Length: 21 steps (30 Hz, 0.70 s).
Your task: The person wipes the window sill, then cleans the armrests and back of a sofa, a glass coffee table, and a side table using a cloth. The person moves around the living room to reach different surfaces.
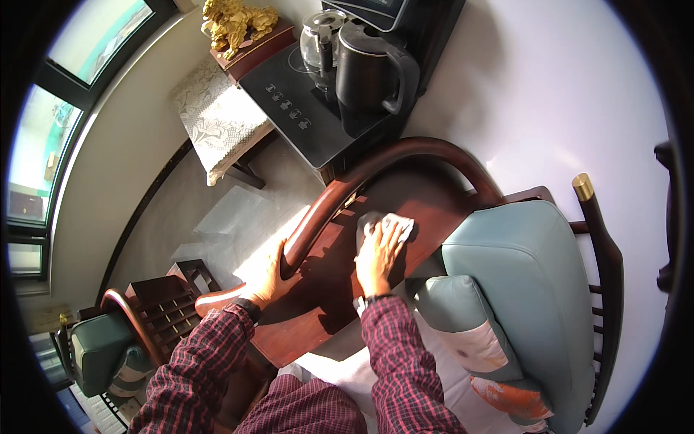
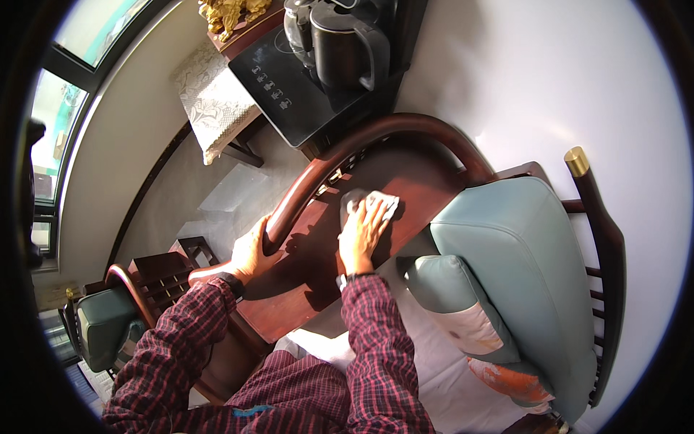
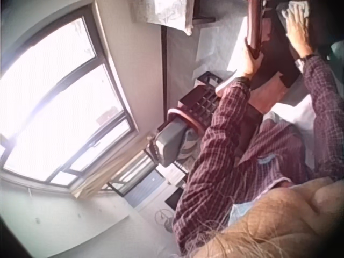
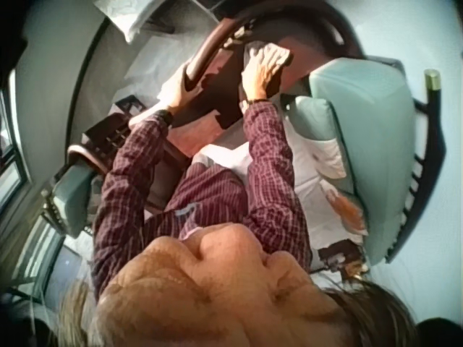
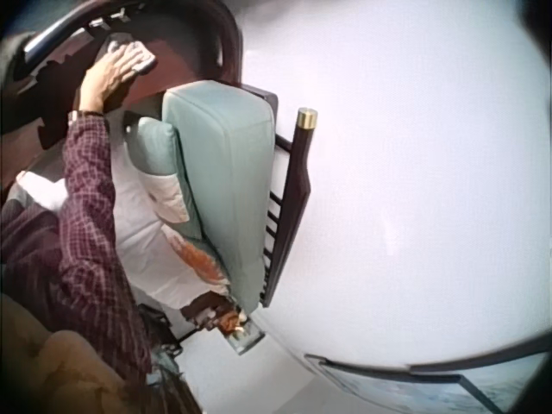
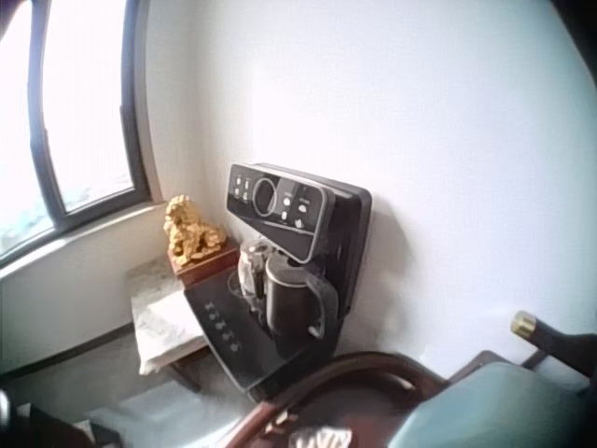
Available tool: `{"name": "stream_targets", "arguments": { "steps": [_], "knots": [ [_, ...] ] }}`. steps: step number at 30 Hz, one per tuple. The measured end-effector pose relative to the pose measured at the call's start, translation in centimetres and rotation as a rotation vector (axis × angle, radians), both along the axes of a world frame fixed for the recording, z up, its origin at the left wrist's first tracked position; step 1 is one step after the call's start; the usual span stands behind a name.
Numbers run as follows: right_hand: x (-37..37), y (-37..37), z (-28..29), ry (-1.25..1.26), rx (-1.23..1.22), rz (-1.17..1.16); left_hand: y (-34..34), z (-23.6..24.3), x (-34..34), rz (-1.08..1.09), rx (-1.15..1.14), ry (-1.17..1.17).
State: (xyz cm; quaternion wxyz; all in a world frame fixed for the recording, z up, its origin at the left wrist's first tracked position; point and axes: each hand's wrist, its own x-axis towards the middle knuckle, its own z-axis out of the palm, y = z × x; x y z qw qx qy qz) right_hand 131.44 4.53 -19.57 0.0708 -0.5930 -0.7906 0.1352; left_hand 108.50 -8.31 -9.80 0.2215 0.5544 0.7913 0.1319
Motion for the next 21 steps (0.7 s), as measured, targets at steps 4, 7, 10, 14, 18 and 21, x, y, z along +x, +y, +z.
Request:
{"name": "stream_targets", "arguments": {
  "steps": [4, 7, 10, 14, 18, 21],
  "knots": [
    [-3.6, 8.4, -0.5, 0.089, -0.062, -0.258, -0.2, -0.2, -0.2, -0.002, -0.015, -0.007],
    [-5.5, 4.3, -0.5, 0.123, 0.076, -0.144, 0.0, -0.1, -0.1, 0.006, 0.019, -0.011],
    [-6.0, -6.3, -0.4, 0.085, 0.033, 0.118, 0.1, 0.1, 0.0, 0.007, 0.022, -0.013],
    [-4.0, -16.3, 0.8, 0.245, -0.161, 0.290, 0.3, 0.2, 0.0, 0.011, -0.010, -0.027],
    [-0.3, -9.6, 0.5, 0.078, -0.082, 0.034, 0.1, 0.1, -0.1, -0.005, -0.005, -0.030],
    [3.4, -1.2, 0.9, 0.046, 0.013, -0.174, 0.1, 0.1, -0.1, 0.017, -0.011, -0.031]
  ]
}}
